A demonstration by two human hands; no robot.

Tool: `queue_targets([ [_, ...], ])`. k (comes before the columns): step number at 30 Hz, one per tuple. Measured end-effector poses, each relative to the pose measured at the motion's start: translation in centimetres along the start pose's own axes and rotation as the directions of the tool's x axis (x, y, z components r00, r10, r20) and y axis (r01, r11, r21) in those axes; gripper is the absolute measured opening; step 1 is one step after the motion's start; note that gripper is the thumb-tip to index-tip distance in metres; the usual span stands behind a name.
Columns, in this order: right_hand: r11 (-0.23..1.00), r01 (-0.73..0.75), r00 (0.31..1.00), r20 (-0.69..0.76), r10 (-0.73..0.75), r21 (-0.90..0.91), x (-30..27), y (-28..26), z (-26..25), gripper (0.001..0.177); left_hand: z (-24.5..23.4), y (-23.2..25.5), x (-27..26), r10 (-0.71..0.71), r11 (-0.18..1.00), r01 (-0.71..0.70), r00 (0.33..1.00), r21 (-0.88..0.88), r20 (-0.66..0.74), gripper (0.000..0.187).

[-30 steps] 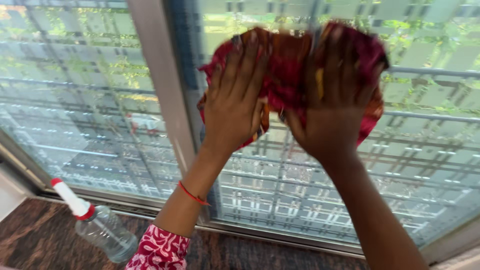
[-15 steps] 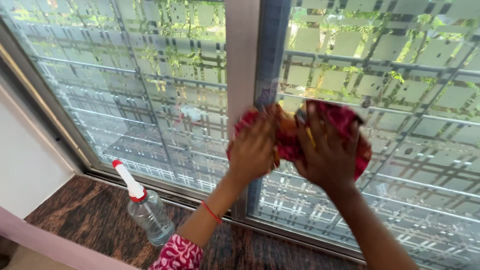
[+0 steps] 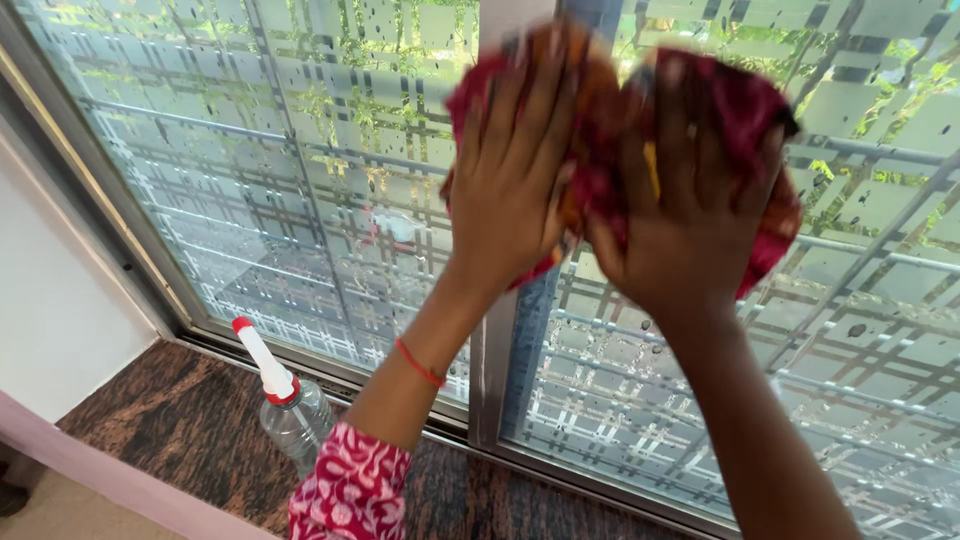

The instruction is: The person wipes a large glass window using a patterned cloth. They move the cloth across the surface in broad strokes, covering multiple sections of the window. A spray bottle is visible on the windowsill, but the person does not use it during the clip.

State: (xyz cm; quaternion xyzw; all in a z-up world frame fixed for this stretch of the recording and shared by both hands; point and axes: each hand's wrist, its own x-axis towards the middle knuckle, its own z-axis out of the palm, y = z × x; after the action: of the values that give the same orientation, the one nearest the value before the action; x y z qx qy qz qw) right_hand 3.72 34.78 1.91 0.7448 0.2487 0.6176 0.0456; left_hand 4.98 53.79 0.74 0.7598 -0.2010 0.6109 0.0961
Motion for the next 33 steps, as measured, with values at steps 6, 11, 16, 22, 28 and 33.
queue_targets([
  [6,0.996,0.009,0.991,0.134,0.002,-0.086,-10.1,-1.9,2.8,0.052,3.6,0.9,-14.4,-0.011,0.998,0.002,0.991,0.069,0.135,0.056],
  [11,1.000,0.005,0.986,0.166,-0.002,-0.023,-17.0,-5.0,4.9,0.050,6.6,2.0,-25.5,-0.013,0.995,0.000,0.990,0.095,0.140,0.052],
  [16,0.997,0.064,0.987,0.145,-0.069,0.038,-17.9,-5.3,4.4,0.051,6.2,1.1,-25.6,0.073,0.993,-0.087,0.982,0.075,0.175,0.049],
  [22,0.998,0.067,0.977,0.204,-0.069,0.014,-8.4,-2.1,2.6,0.066,3.1,0.0,-10.7,0.003,1.000,-0.003,0.997,0.005,0.078,0.055],
  [28,0.961,-0.020,0.998,0.050,0.035,-0.277,-2.8,-0.4,1.3,0.065,1.5,0.8,-3.2,-0.102,0.991,0.101,0.995,0.085,0.011,0.054],
  [33,0.994,0.036,0.992,0.123,-0.023,-0.105,-9.1,-3.2,3.1,0.068,4.2,2.0,-13.2,-0.148,0.988,0.146,0.988,0.043,0.046,0.058],
])
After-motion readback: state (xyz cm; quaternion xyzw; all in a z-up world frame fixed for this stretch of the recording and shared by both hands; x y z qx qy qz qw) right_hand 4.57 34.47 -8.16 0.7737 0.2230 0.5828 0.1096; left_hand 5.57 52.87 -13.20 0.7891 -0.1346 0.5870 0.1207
